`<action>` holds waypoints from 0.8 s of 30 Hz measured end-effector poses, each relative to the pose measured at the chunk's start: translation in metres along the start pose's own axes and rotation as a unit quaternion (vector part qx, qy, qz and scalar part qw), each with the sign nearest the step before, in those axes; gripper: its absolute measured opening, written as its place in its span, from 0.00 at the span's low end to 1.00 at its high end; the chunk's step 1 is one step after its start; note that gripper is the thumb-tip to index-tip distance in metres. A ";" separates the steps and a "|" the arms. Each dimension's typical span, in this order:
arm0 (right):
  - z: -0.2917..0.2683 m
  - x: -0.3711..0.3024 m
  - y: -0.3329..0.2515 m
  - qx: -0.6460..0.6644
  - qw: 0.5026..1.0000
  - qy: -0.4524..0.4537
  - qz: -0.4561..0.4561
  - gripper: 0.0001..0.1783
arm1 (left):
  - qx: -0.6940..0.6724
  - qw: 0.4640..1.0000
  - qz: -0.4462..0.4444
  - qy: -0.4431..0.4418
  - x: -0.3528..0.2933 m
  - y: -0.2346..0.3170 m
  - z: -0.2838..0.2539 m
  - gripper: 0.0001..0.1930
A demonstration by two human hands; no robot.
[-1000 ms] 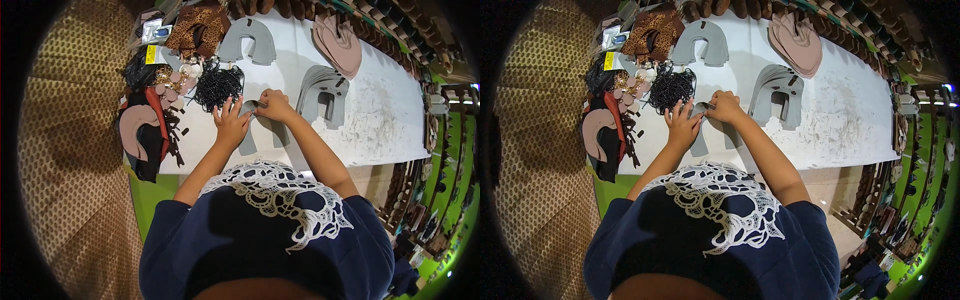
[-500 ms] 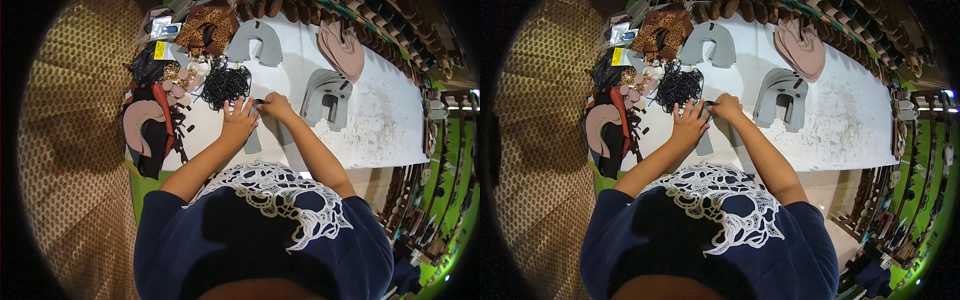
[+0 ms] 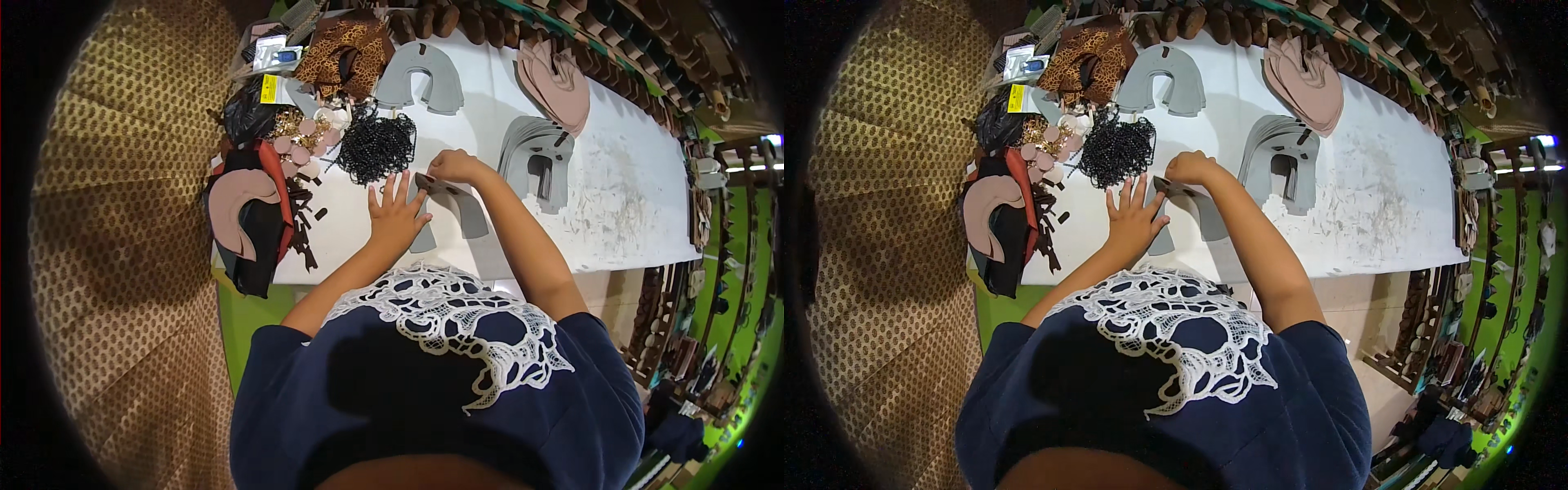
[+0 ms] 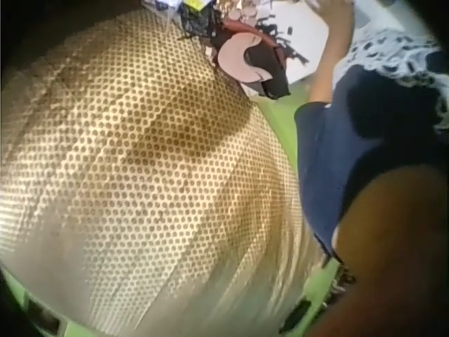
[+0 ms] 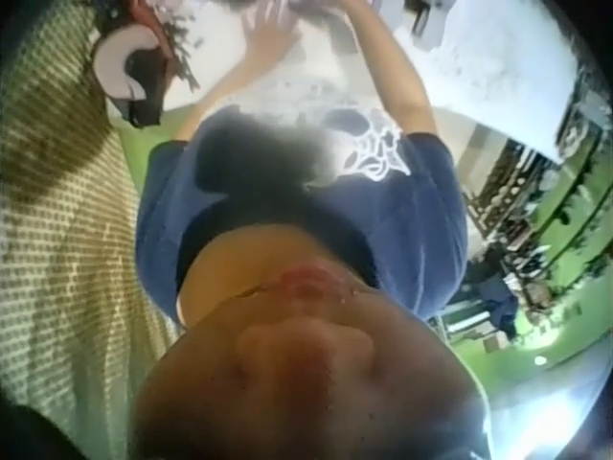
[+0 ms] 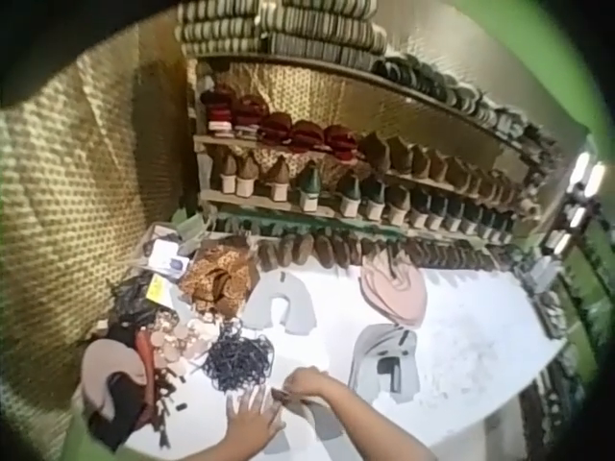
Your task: Attaching small black decorative or functional studs to a shoe upper component at a workbench.
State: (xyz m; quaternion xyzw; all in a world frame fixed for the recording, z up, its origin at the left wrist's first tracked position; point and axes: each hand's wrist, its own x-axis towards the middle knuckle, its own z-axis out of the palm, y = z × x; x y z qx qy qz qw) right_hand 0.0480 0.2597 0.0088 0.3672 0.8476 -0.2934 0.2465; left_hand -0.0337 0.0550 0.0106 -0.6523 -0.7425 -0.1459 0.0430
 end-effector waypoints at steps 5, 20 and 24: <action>-0.016 -0.045 -0.047 -0.016 0.998 0.062 -0.013 0.11 | -0.026 0.999 -0.023 -0.025 -0.011 -0.008 0.006 0.23; 0.019 -0.063 -0.051 -0.139 0.947 0.286 -0.032 0.03 | -0.054 0.998 -0.015 -0.010 -0.011 -0.009 0.006 0.23; 0.022 -0.060 -0.048 -0.127 0.948 0.290 -0.032 0.03 | -0.044 0.998 -0.028 -0.019 -0.010 -0.008 0.005 0.31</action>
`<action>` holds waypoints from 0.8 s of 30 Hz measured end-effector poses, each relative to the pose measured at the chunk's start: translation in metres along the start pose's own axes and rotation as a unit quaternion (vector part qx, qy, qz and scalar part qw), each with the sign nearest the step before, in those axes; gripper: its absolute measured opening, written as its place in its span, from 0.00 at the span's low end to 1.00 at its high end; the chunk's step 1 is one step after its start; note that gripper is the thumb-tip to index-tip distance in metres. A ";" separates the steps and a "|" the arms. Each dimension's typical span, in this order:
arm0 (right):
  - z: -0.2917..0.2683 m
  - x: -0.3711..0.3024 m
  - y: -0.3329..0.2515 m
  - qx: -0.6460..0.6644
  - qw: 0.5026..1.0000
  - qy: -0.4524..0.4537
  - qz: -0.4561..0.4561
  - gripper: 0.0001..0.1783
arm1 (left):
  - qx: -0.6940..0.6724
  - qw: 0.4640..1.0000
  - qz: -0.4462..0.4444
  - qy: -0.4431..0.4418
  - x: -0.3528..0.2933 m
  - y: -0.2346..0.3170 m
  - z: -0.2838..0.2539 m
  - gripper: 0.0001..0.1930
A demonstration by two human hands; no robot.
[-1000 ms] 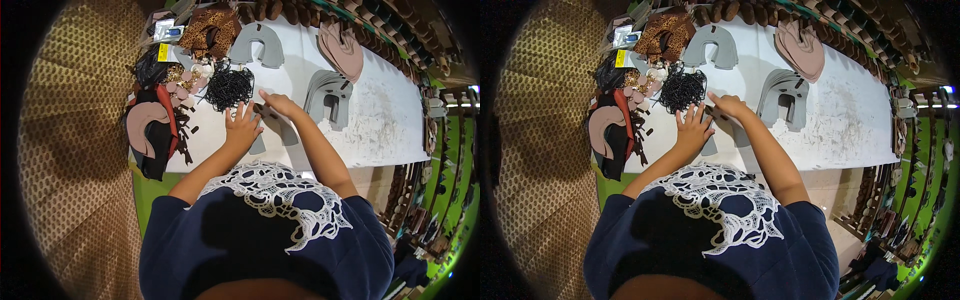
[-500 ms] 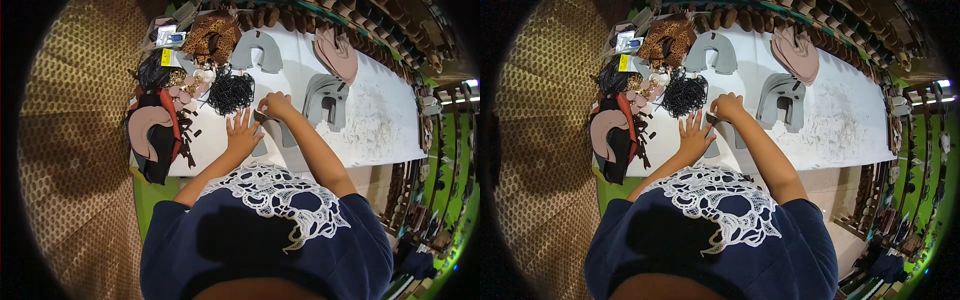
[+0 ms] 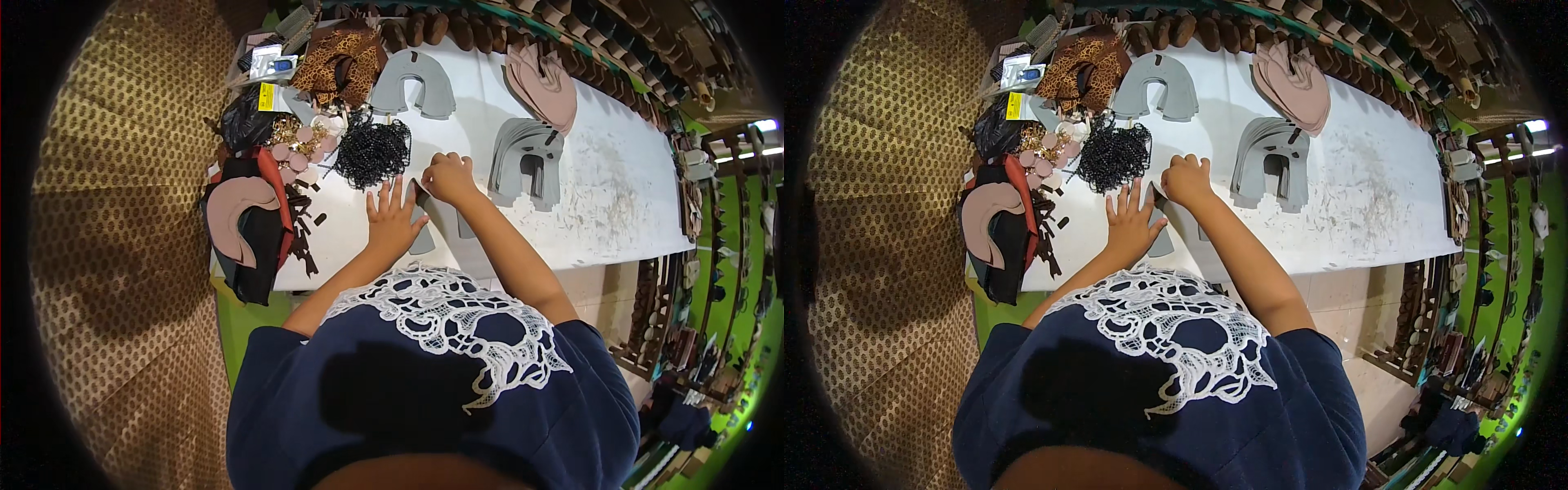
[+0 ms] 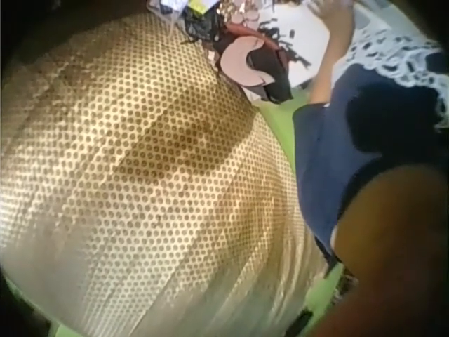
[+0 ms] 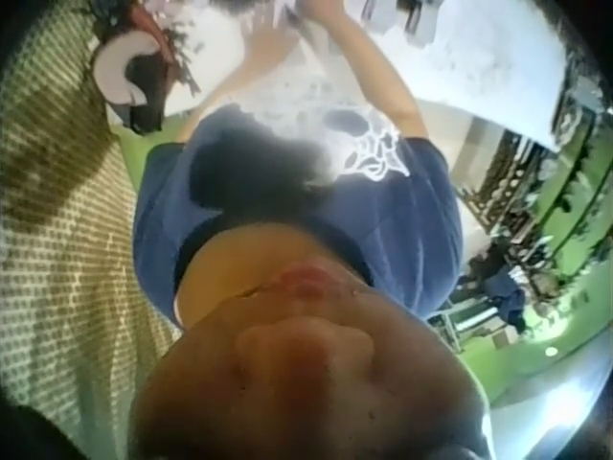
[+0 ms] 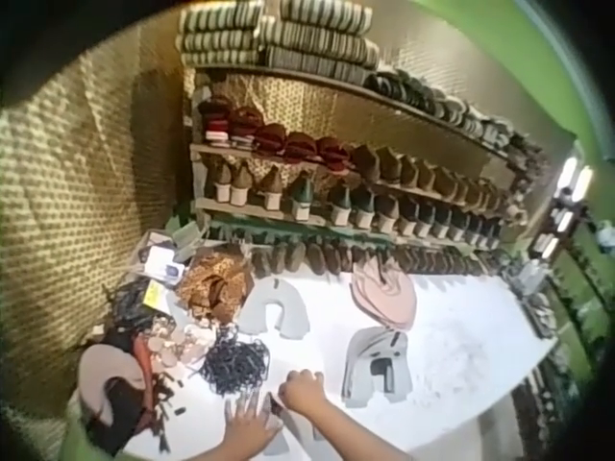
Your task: Attaching small black decorative or functional studs to a shoe upper component at a workbench.
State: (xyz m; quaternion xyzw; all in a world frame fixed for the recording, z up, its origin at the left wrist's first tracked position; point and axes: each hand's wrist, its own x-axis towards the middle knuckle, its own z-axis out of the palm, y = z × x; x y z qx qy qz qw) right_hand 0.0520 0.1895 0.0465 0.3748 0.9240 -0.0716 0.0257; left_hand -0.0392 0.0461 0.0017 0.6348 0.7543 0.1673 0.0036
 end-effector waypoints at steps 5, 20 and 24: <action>0.000 0.003 0.001 -0.019 1.000 0.015 -0.012 0.03 | 0.027 0.999 -0.009 -0.014 0.000 0.001 0.000 0.37; -0.018 0.008 -0.004 -0.035 0.997 -0.068 0.004 0.09 | 0.018 1.000 -0.002 0.008 -0.001 0.001 -0.001 0.37; -0.017 0.007 0.004 0.040 0.999 -0.009 0.026 0.15 | -0.006 1.000 0.009 0.008 -0.001 0.003 -0.008 0.32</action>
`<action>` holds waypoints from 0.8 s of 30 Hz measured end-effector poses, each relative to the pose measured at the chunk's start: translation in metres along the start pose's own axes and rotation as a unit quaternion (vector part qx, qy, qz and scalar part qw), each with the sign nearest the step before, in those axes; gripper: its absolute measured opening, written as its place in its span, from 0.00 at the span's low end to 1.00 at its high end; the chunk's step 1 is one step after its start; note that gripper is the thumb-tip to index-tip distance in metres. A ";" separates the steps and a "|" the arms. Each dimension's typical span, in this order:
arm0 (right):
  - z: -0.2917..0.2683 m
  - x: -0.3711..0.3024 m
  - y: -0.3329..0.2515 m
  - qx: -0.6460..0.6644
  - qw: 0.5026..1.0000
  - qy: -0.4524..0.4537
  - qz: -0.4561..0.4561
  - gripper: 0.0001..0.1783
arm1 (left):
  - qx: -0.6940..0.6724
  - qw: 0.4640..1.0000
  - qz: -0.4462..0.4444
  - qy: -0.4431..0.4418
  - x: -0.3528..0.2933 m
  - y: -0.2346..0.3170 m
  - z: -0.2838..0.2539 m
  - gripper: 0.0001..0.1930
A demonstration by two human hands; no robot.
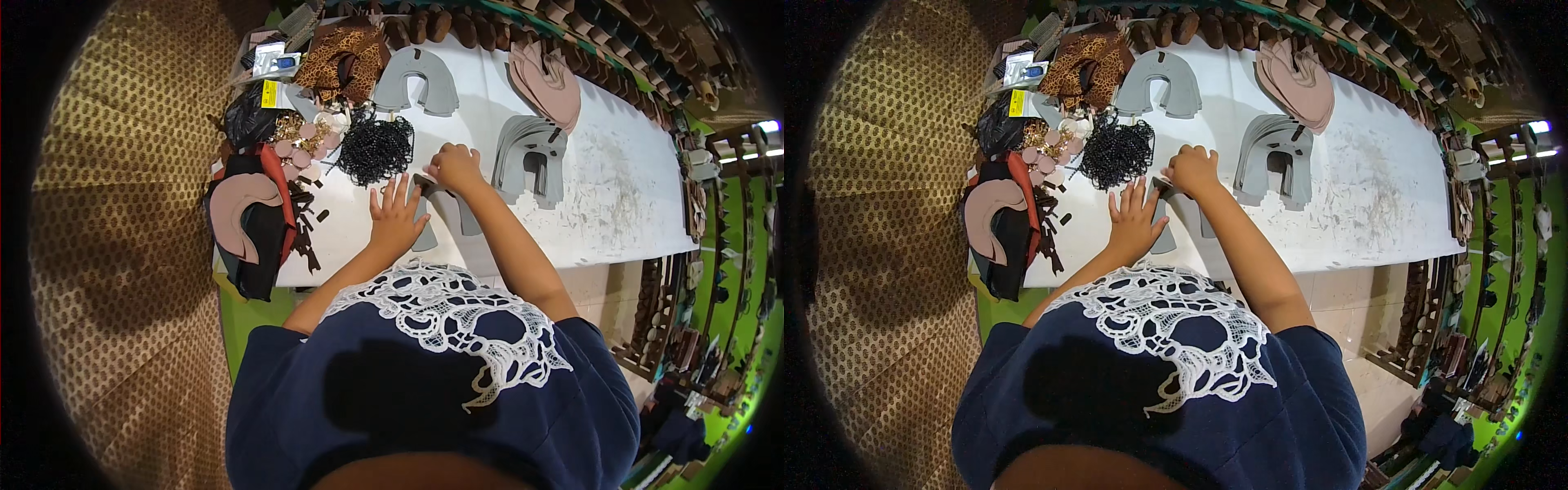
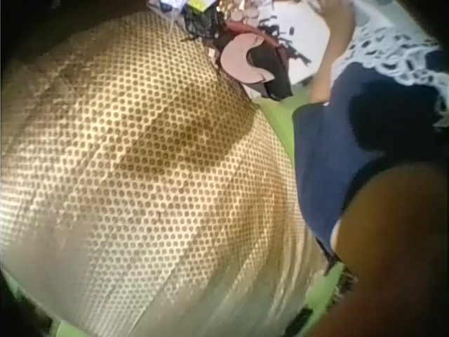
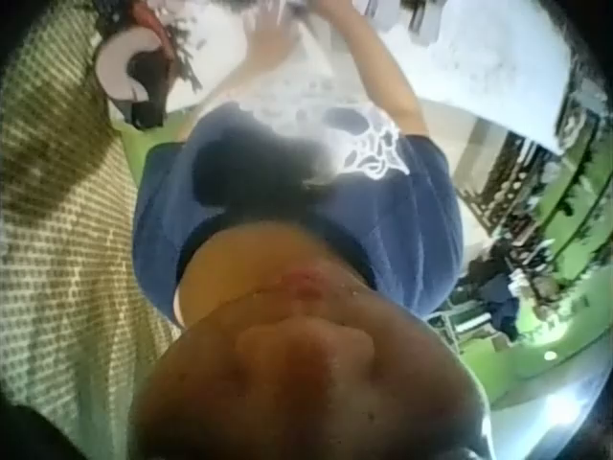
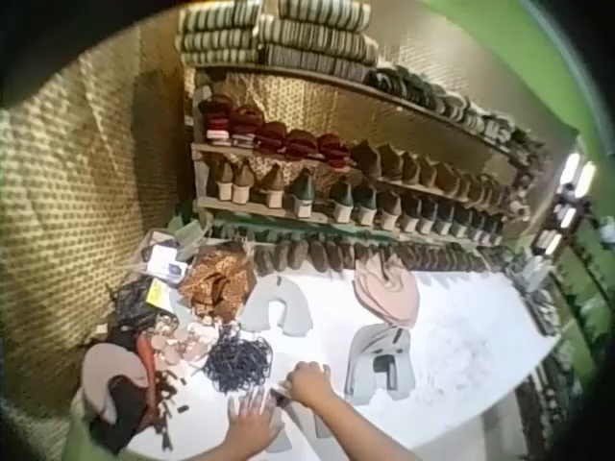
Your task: Attaching small black decorative or functional studs to a shoe upper component at a workbench.
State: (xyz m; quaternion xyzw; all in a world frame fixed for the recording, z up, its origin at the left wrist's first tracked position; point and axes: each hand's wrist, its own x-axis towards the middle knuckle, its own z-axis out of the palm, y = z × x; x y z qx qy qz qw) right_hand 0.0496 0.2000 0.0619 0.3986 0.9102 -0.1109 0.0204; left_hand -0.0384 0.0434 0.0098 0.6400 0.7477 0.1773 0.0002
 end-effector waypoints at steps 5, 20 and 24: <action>-0.021 0.009 -0.004 0.118 0.962 -0.187 0.159 0.37 | -0.009 1.000 0.017 0.019 -0.001 0.000 -0.001 0.26; 0.015 -0.018 0.014 0.063 0.981 0.177 0.054 0.12 | -0.021 1.000 0.015 -0.015 0.000 0.000 -0.004 0.26; 0.024 -0.037 0.029 0.170 0.964 0.189 0.075 0.07 | -0.029 1.000 0.003 -0.004 0.000 0.000 -0.004 0.27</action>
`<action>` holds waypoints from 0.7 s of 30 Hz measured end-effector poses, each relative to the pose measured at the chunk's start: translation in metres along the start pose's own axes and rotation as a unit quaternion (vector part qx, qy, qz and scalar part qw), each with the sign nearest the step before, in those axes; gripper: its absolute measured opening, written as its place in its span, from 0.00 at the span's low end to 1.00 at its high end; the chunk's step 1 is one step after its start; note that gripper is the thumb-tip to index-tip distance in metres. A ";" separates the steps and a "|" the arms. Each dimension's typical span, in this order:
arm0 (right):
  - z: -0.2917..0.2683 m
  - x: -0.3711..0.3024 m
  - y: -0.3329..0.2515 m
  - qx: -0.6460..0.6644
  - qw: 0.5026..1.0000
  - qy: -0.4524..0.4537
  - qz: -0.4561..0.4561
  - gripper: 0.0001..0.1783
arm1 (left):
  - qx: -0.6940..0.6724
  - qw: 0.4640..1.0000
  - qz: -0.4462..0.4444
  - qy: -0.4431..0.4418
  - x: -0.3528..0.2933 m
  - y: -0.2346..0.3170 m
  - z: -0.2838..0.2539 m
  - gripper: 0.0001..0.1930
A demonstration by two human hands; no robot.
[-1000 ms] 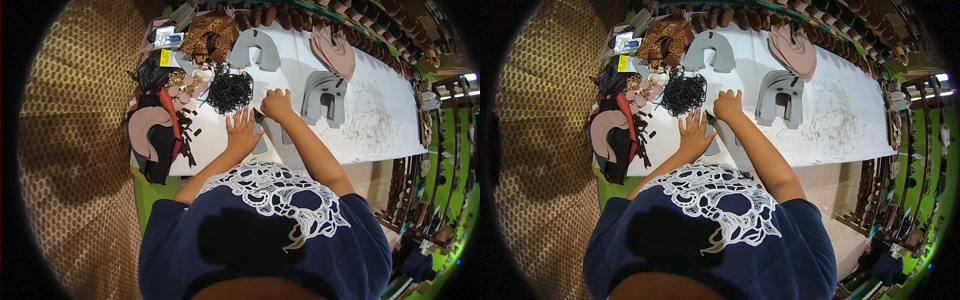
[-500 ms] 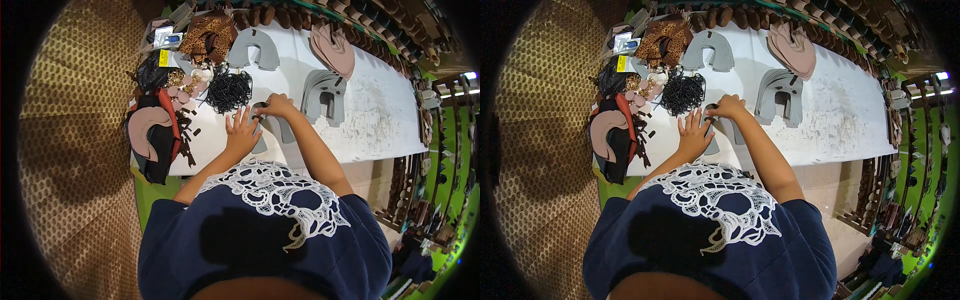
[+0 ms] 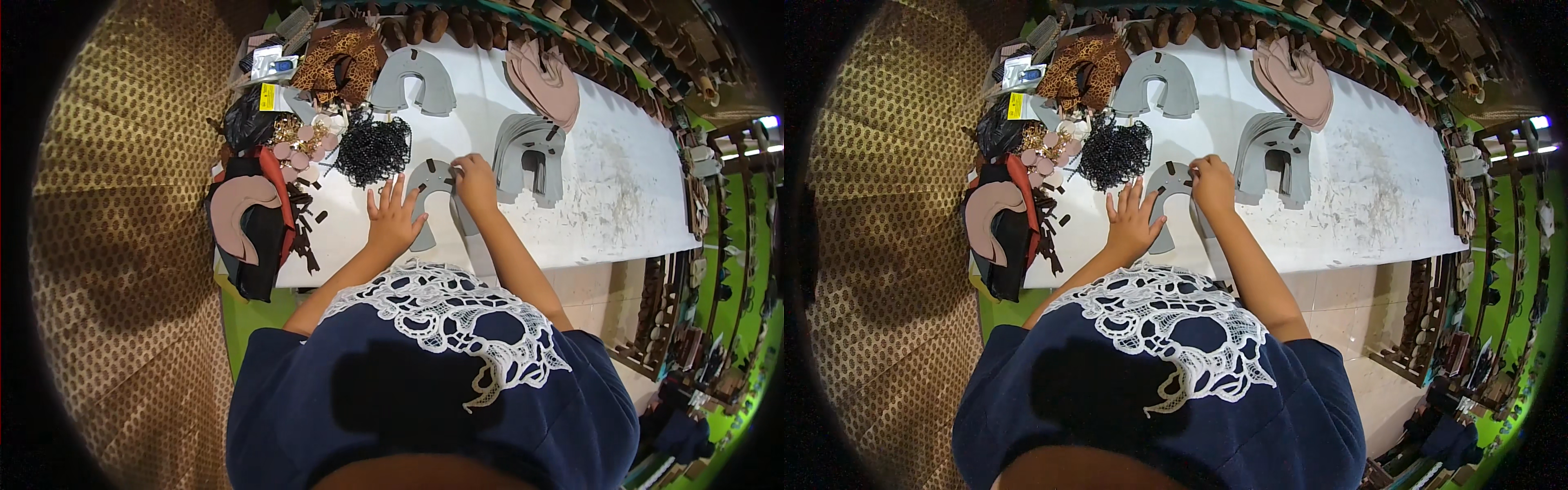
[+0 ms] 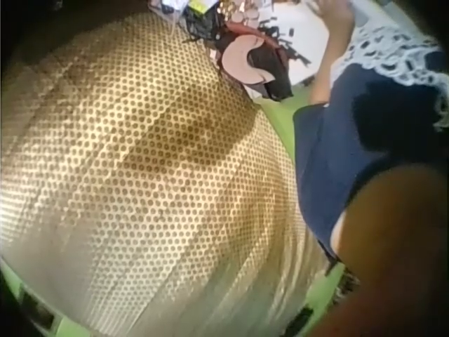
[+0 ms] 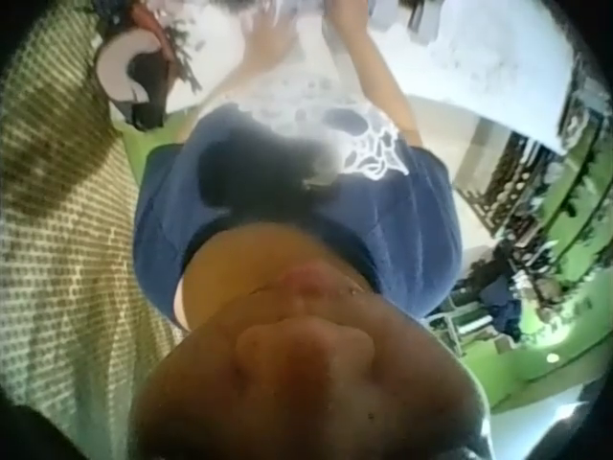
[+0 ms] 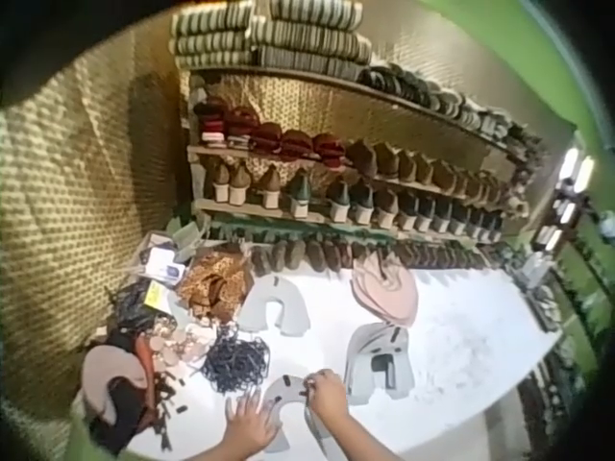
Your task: Attaching small black decorative or functional studs to a shoe upper component at a workbench.
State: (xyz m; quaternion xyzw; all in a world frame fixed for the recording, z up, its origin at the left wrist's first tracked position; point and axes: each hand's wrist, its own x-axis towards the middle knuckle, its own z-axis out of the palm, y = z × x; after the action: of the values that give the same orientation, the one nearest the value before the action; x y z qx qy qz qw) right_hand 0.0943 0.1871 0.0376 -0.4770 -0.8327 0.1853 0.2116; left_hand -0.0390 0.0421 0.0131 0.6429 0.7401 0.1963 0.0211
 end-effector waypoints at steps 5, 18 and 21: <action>-0.001 -0.038 0.011 -0.012 0.995 0.044 -0.089 0.09 | -0.012 1.000 -0.007 0.001 0.001 -0.003 0.002 0.30; -0.002 -0.055 0.017 -0.020 0.993 0.053 -0.103 0.17 | 0.026 1.000 0.000 -0.012 0.074 -0.012 0.001 0.15; -0.005 -0.056 0.014 -0.034 0.994 0.054 -0.094 0.17 | -0.091 0.995 0.013 -0.043 0.088 -0.018 -0.004 0.14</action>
State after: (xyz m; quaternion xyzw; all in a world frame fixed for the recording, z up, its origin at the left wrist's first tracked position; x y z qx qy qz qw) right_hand 0.1321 0.1456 0.0249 -0.4130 -0.8668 0.1103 0.2565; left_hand -0.0726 0.1235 0.0302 0.6556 0.7093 0.2351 0.1085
